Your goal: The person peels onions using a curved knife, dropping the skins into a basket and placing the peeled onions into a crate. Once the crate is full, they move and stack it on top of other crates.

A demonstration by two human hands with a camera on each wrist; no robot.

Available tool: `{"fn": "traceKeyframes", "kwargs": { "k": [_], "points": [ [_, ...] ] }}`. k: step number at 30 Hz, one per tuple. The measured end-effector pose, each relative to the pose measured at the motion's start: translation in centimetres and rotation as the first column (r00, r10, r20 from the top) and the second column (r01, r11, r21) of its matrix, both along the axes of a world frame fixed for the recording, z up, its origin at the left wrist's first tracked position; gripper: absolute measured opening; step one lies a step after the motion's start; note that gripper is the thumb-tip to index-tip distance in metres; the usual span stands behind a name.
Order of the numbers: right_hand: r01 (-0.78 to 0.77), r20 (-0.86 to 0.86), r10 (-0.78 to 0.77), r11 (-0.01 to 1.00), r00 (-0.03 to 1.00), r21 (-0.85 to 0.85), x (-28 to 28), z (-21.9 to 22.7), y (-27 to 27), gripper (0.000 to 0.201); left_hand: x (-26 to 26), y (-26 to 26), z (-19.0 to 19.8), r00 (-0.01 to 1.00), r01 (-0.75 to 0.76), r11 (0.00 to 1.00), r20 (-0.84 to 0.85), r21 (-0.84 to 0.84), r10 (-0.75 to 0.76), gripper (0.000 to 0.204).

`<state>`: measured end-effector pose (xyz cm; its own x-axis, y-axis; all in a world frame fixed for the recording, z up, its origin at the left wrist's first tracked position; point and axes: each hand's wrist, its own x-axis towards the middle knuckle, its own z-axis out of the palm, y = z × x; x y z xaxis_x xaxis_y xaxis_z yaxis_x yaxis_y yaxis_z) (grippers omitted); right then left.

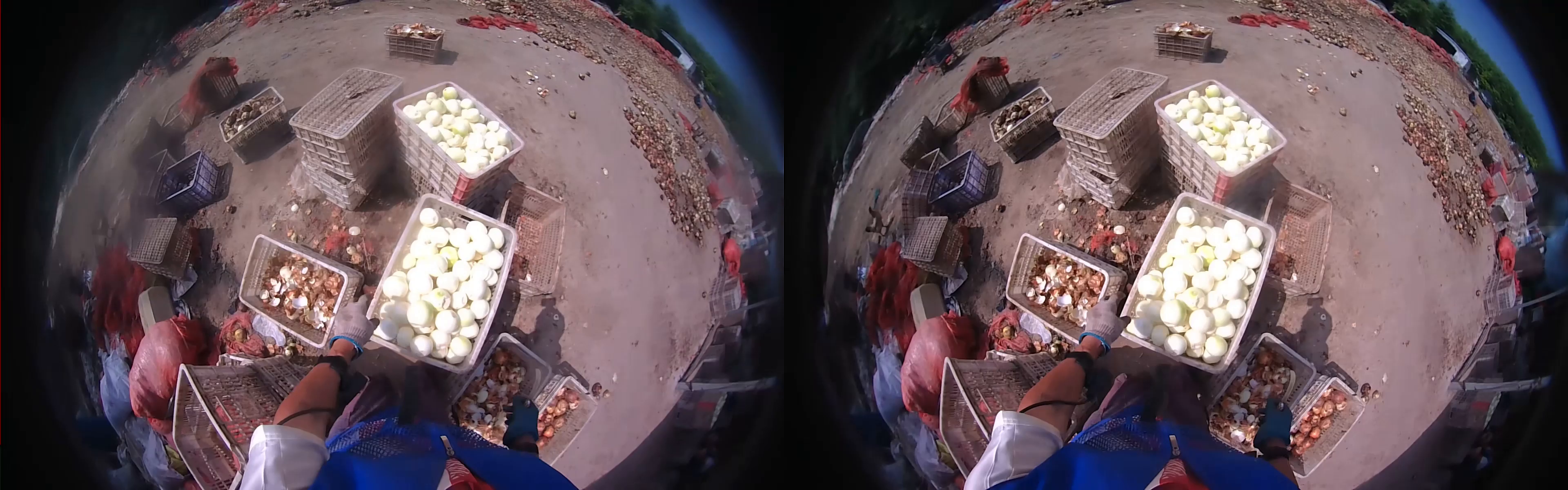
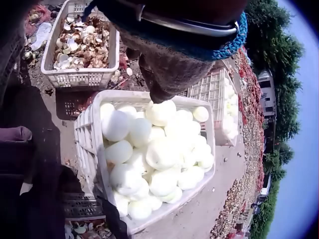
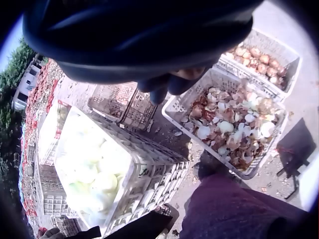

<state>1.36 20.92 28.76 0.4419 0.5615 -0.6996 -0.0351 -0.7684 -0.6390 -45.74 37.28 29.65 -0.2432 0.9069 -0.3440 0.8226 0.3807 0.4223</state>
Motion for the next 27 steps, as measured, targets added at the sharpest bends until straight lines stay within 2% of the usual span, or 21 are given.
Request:
{"fn": "traceKeyframes", "kwargs": {
  "k": [3,4,5,8,9,11,13,14,15,17,19,21,22,24,25,27],
  "points": [
    [-0.045,-0.008,0.044,0.998,0.999,-0.033,-1.1,-0.8,5.0,0.033,1.2,2.9,-0.8,0.999,0.045,0.999,-0.009,0.015,-0.045,0.070],
    [-0.067,-0.004,0.066,0.997,0.998,-0.045,-1.6,-1.1,6.3,0.034,1.3,4.1,-1.3,0.991,0.127,0.991,-0.043,-0.031,-0.128,0.072],
    [-0.084,0.001,0.084,0.995,0.996,-0.054,-2.4,-1.0,7.6,0.034,1.8,5.3,-1.1,0.986,0.149,0.986,-0.062,-0.075,-0.154,0.069],
    [-0.075,0.023,0.077,0.996,0.997,-0.048,-5.2,1.2,10.1,0.036,2.5,8.3,-3.9,0.955,0.254,0.958,-0.124,-0.132,-0.270,0.071],
    [-0.039,0.021,0.040,0.998,0.999,-0.042,-5.8,0.8,10.3,0.037,2.4,9.3,-5.5,0.915,0.346,0.920,-0.152,-0.184,-0.375,0.070],
    [0.026,0.028,-0.025,0.999,0.999,-0.042,-6.0,0.1,9.2,0.038,2.2,9.0,-12.5,0.797,0.466,0.882,-0.401,-0.067,-0.452,0.066],
    [0.025,0.047,-0.020,0.996,0.999,-0.091,-6.4,-0.2,9.2,0.037,1.7,9.4,-14.0,0.734,0.549,0.835,-0.459,-0.036,-0.502,0.073],
    [0.021,0.053,-0.015,0.993,0.998,-0.116,-6.7,-0.4,9.2,0.036,1.5,10.1,-13.6,0.700,0.586,0.810,-0.490,-0.023,-0.520,0.077],
    [0.016,0.056,-0.008,0.989,0.998,-0.144,-6.9,-0.6,9.2,0.036,1.3,10.5,-12.9,0.717,0.589,0.806,-0.417,-0.067,-0.559,0.077],
    [-0.028,0.042,0.035,0.988,0.999,-0.150,-7.1,-2.3,9.9,0.030,0.9,12.1,-8.8,0.737,0.602,0.783,-0.269,-0.155,-0.620,0.077],
    [-0.092,0.011,0.094,0.988,0.996,-0.122,-7.3,-3.9,11.0,0.027,0.5,12.4,-7.9,0.775,0.576,0.808,-0.232,-0.123,-0.588,0.077],
    [-0.018,-0.023,0.016,0.996,1.000,-0.087,-7.6,-6.4,12.1,0.026,0.6,12.7,-7.0,0.819,0.521,0.849,-0.226,-0.088,-0.527,0.077],
    [0.020,-0.039,-0.022,0.997,0.999,-0.069,-7.7,-7.4,12.8,0.026,0.5,13.2,-7.3,0.861,0.475,0.880,-0.193,-0.025,-0.470,0.077],
    [-0.073,0.008,0.075,0.990,0.997,-0.124,-7.1,-9.0,14.0,0.028,0.5,14.1,-7.7,0.919,0.388,0.914,-0.126,0.120,-0.373,0.079],
    [-0.120,0.027,0.125,0.981,0.992,-0.155,-7.0,-9.4,14.4,0.029,0.7,15.2,-6.5,0.938,0.345,0.918,-0.095,0.197,-0.332,0.081],
    [-0.070,0.042,0.075,0.993,0.996,-0.093,-7.2,-9.5,14.8,0.030,1.9,18.9,-3.4,0.934,0.356,0.880,-0.088,0.316,-0.346,0.085]
  ]
}}
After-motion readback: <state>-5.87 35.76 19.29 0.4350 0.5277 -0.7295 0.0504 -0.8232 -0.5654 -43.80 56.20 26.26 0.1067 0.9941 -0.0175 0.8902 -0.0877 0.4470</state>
